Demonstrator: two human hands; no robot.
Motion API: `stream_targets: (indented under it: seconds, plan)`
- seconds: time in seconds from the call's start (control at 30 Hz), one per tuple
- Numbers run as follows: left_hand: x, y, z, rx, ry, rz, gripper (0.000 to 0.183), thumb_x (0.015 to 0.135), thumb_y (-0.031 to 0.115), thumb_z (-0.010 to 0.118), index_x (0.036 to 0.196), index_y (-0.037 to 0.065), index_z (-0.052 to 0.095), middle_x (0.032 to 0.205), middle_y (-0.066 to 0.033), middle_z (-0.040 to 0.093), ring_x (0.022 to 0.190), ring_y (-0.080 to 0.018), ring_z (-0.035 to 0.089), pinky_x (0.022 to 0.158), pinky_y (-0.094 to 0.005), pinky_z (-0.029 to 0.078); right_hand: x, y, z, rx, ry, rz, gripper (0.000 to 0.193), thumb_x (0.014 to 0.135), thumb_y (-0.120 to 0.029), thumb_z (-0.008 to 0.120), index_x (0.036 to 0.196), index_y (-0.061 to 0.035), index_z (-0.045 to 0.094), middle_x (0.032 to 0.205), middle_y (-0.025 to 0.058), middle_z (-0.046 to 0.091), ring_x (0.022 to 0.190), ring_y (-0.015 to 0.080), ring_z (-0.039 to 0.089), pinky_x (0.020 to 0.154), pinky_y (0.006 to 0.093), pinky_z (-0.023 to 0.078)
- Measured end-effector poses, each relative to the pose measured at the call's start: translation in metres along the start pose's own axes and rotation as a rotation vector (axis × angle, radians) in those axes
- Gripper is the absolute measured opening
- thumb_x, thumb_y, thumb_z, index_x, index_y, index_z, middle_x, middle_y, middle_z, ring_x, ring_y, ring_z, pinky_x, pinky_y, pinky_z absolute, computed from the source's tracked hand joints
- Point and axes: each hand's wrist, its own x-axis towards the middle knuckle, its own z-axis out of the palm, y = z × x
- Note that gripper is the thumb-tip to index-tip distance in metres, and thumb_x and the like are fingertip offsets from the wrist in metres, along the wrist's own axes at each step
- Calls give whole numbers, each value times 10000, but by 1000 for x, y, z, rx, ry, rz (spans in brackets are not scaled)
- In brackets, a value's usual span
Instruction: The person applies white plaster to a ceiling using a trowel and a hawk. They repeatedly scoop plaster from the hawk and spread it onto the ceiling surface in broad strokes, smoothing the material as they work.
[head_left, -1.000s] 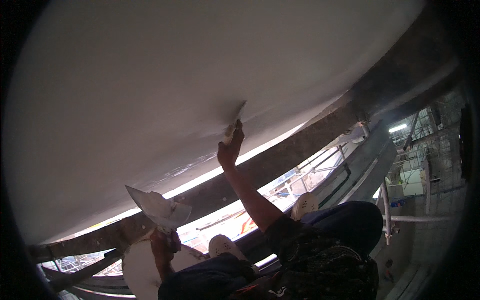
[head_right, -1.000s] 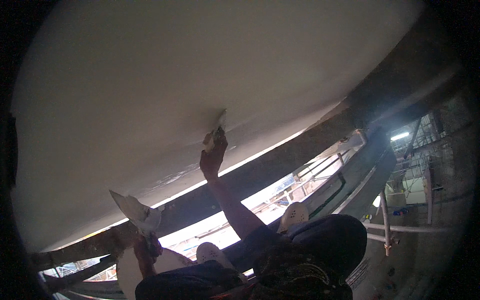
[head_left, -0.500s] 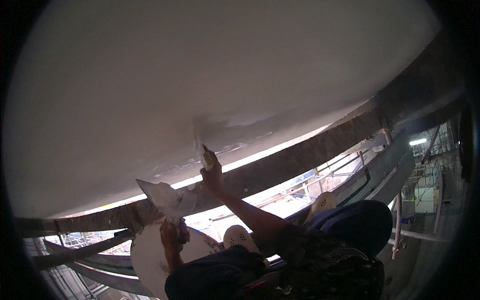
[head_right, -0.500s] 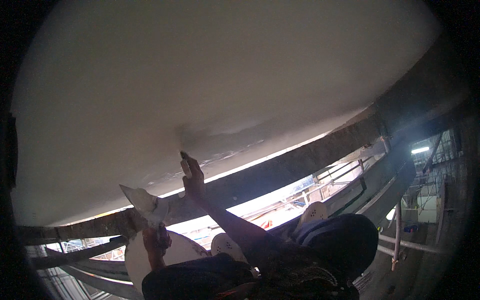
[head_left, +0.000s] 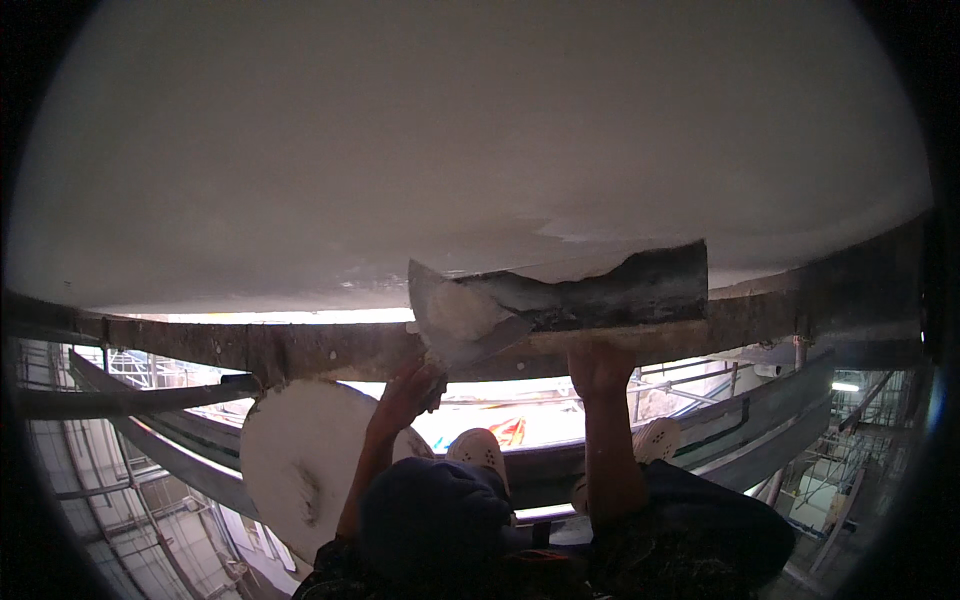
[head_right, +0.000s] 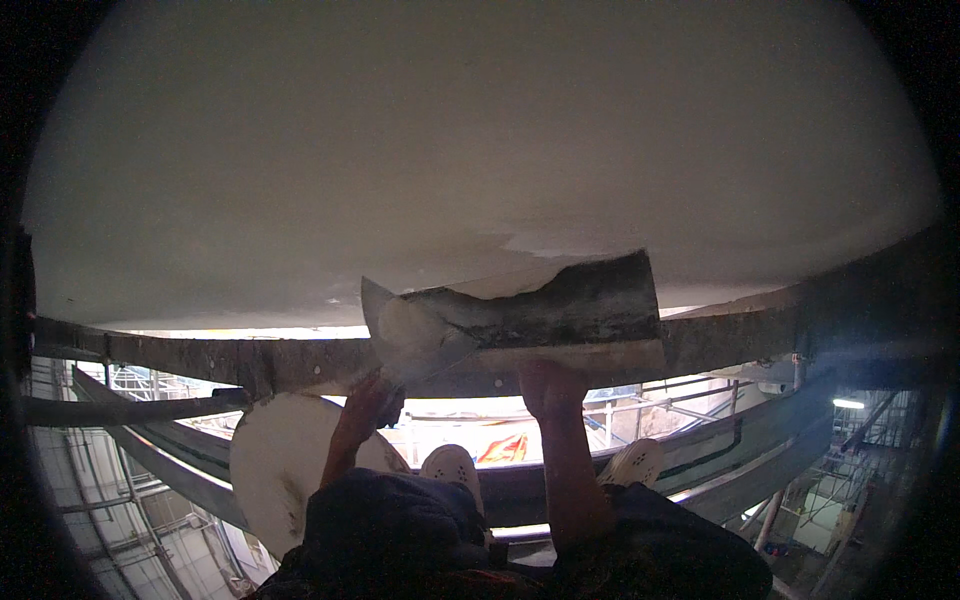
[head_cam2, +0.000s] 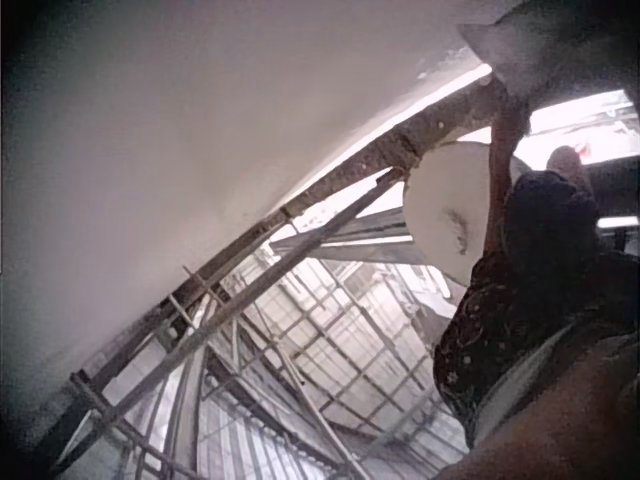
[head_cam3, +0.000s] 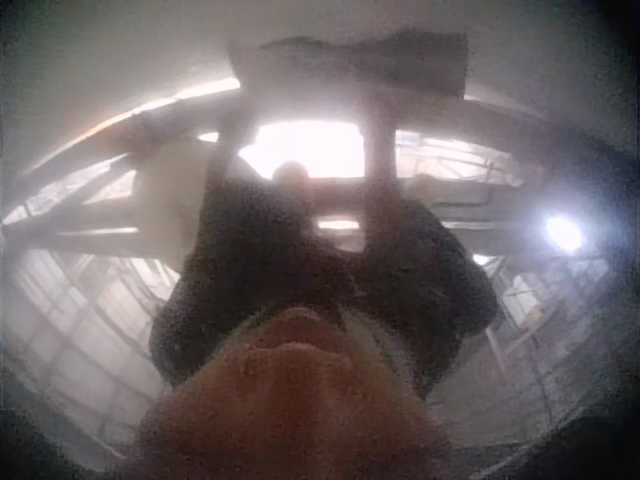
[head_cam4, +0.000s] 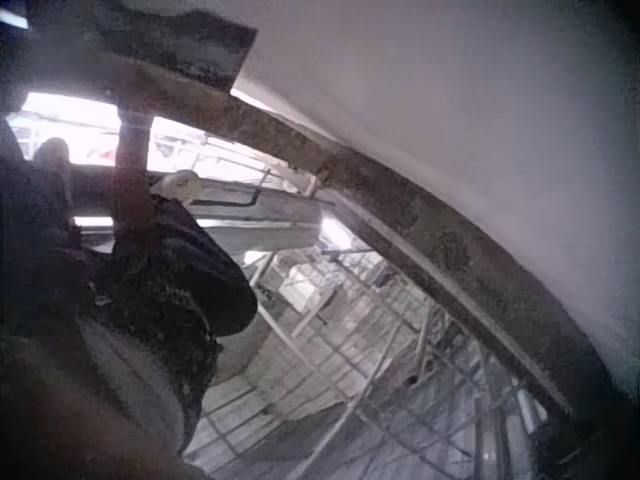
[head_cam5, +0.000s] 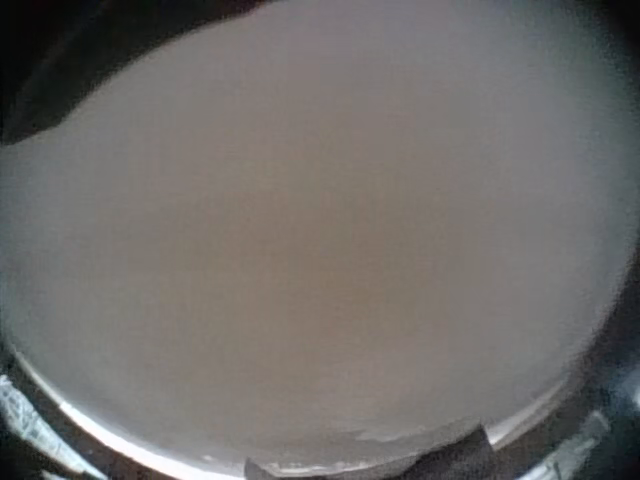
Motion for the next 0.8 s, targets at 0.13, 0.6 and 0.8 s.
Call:
stream_targets:
  seconds: [0.13, 0.6, 0.8]
  plan:
    - [13, -3, 7, -96, -112, 23, 272, 871, 201, 378, 1015, -6, 480, 842, -88, 532, 642, -127, 510, 493, -255, 422, -11, 1, 3, -546, -183, -11, 377, 742, -153, 578, 1072, -21, 452, 1026, 114, 495, 953, 209, 471, 812, 336, 395]
    - [17, 15, 0, -20, -108, -111, 303, 876, 271, 379, 942, 1, 500, 663, -65, 539, 541, -119, 521, 478, -235, 437, 20, -84, -33, 328, 314, -63, 423, 604, 38, 539, 1021, -5, 484, 991, 127, 508, 946, 244, 497, 813, 365, 414]
    - [24, 27, 37, 322, -160, 13, 268, 882, 186, 341, 875, -12, 522, 707, -92, 542, 547, -129, 525, 462, -253, 442, 19, -98, 1, 558, 395, -193, 278, 693, -62, 488, 968, -24, 507, 903, 95, 531, 866, 208, 524, 767, 331, 428]
